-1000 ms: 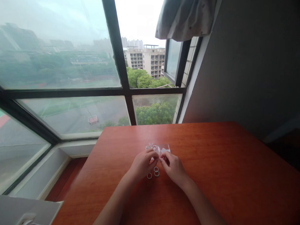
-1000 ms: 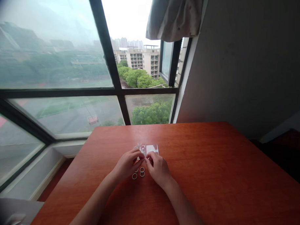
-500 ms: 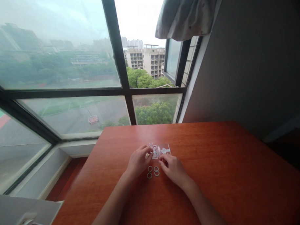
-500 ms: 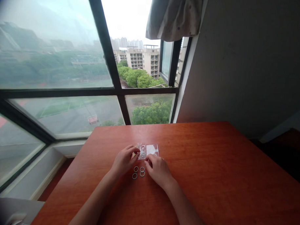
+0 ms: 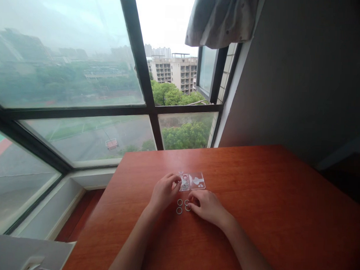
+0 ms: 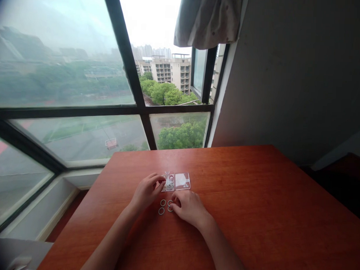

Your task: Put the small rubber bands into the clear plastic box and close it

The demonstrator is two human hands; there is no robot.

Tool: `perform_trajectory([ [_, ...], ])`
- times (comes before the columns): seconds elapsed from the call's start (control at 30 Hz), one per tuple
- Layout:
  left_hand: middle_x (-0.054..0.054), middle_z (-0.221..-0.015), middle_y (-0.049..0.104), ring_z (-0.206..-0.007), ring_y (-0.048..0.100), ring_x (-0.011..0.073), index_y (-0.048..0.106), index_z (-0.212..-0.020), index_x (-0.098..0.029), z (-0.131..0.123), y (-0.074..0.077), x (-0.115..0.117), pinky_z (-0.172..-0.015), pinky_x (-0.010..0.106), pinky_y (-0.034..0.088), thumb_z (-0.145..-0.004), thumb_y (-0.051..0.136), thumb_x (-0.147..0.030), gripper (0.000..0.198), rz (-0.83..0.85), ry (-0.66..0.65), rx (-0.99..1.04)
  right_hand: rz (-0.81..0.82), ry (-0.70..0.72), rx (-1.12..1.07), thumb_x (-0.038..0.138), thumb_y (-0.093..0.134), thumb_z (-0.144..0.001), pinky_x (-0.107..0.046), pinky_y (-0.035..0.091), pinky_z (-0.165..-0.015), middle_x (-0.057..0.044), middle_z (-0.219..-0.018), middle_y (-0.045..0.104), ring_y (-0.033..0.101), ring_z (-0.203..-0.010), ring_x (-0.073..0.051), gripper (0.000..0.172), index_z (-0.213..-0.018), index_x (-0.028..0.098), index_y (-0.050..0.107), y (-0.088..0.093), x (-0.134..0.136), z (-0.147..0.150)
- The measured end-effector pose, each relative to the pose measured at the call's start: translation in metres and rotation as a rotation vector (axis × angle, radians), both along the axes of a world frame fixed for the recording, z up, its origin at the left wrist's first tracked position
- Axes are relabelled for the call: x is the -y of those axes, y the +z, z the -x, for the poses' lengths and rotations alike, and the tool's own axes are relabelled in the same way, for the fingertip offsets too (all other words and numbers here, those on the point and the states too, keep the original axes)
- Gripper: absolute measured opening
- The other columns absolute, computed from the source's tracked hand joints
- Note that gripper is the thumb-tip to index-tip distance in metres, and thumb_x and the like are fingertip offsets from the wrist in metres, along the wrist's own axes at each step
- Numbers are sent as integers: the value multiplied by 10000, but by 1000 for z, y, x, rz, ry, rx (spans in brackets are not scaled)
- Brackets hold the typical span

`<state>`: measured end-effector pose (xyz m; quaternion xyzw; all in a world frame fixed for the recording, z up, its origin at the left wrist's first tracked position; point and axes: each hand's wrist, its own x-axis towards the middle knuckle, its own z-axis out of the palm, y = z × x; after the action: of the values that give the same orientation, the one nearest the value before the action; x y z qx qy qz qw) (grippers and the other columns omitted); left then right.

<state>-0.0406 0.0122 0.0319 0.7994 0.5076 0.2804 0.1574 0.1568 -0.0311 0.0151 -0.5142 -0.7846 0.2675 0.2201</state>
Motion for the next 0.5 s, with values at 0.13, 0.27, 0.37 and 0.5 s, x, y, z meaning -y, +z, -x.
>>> perform_trajectory([
  [0.13,25,-829,626,-676,551,136,653,-836,-197,2,1,0,-608,238,390,-875,507,-236,157,-3,6,0,14,5,19,239,672,-787,-224,332,-598,28,-745,672,587,-684,-133,54,-841,234,667,0,0,0],
  [0.27,23,-829,629,-684,559,137,655,-840,-200,3,1,0,-611,239,395,-879,503,-241,162,-7,10,7,26,5,25,237,681,-778,-224,332,-596,23,-755,676,590,-688,-136,70,-848,235,673,1,1,0],
  [0.37,25,-843,634,-690,562,137,658,-850,-203,3,1,-1,-610,241,396,-883,499,-243,168,-7,11,7,17,3,27,255,663,-799,-224,332,-598,21,-753,675,592,-688,-137,55,-850,237,671,2,1,0],
  [0.5,25,-832,635,-688,565,138,663,-848,-205,3,1,-1,-608,242,400,-877,504,-242,167,-5,16,11,9,-7,20,282,632,-834,-225,334,-600,17,-767,677,592,-683,-135,57,-847,234,662,3,1,1],
])
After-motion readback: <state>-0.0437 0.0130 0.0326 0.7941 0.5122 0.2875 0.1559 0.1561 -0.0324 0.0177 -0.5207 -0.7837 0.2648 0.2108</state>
